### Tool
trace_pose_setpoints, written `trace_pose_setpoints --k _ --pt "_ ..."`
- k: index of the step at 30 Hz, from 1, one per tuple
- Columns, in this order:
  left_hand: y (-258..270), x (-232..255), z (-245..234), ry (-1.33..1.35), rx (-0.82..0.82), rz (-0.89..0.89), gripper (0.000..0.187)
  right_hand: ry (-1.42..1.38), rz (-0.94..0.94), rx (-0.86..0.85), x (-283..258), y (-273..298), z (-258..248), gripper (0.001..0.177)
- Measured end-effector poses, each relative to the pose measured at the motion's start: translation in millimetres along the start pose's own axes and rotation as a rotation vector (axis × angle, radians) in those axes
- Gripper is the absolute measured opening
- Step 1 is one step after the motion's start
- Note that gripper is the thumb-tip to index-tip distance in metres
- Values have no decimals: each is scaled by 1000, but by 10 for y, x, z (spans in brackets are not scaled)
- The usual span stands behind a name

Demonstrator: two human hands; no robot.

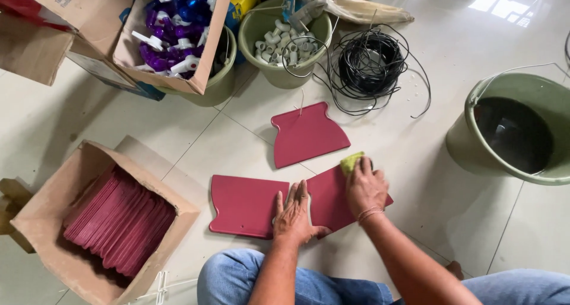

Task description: The person sits on the floor and wipes red plastic parts with a cloth. They handle the parts one at a time, wiping both sides, then place them into a cardboard box. The person repeats this process for several parts.

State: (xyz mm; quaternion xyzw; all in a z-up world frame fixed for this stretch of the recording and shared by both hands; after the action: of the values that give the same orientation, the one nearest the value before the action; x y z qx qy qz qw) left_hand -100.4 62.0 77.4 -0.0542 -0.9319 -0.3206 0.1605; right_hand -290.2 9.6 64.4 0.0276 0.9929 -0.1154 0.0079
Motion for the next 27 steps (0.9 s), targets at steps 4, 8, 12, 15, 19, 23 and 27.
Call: trace_pose_setpoints --k 4,8,12,15,19,23,27 --pt "17 18 26 -119 2 -35 121 -108 -417 -107 -694 441 -44 43" --pt "-31 -17 65 -38 12 -12 126 -104 -440 -68 -301 222 38 40" --pt "-46 -19 67 17 8 2 137 8 -71 -288 143 -20 206 64" --pt "11 -4 26 22 -5 -22 137 -26 -416 -136 -436 266 100 59" --pt "-32 -26 84 0 -12 -22 139 -159 -755 93 -529 466 -163 47" --pt "-1 -42 68 0 -4 -15 139 -71 -266 -88 52 -46 220 49" --pt "-119 -45 161 -35 -24 -51 141 37 -375 -32 -347 146 -142 47"
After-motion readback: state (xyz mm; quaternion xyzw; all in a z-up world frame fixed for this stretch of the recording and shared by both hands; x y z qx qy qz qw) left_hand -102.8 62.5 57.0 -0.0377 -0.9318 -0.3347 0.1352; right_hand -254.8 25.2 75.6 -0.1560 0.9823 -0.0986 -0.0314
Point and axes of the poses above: each hand's wrist, its own y-axis away from the middle knuckle, its own z-axis out of the palm, x = y × z, the point moved 9 cm from there along -y, towards the middle knuckle, and after that the axes turned 5 degrees about -z, right-handed, at the moved point
